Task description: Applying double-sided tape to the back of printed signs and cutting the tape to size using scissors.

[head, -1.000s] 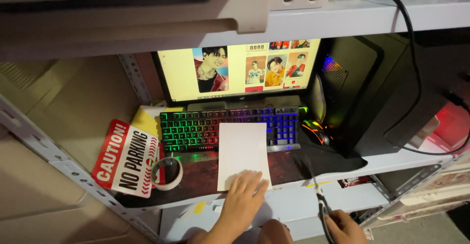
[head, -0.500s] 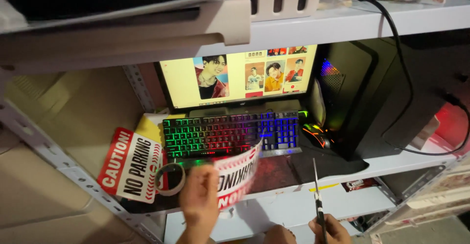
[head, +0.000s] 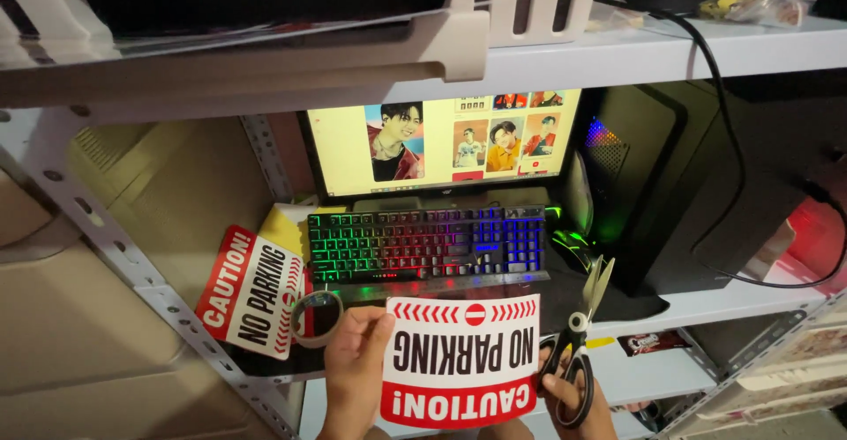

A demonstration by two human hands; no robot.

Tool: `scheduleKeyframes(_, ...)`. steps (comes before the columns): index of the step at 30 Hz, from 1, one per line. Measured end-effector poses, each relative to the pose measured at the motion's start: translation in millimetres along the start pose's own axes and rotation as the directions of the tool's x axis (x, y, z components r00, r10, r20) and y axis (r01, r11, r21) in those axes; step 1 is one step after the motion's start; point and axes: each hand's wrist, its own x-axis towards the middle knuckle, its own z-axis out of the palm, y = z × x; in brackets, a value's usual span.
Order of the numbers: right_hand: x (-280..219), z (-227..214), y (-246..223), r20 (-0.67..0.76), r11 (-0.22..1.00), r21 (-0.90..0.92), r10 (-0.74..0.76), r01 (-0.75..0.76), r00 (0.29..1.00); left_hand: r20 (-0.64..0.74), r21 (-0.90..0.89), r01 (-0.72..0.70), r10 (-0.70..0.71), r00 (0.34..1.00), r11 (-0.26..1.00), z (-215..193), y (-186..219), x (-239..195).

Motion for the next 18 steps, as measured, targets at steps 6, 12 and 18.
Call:
scheduleKeyframes(6,-3.7,4.2,1.1,-0.185,0.998,-0.058,-0.006,-0.005,0.983,-0.079,-0.025,0.076,-0.078,0.994,0.997,-12.4,-17.0,17.7)
scheduleKeyframes(12,4.0,-29.3,25.9,-0.151,0.935,-0.262,-0.285,0.24,0.947,0.042,-0.046,0.213,-0.211,0.977,0.976,-13.2,-13.2,14.4)
scheduleKeyframes(18,-24.3,13.1,5.2,-0.189,0.921,-0.346,-0.254,0.178,0.949,0.068,0.142,-0.1,0.091,0.993,0.985,-24.3,-28.6,7.6)
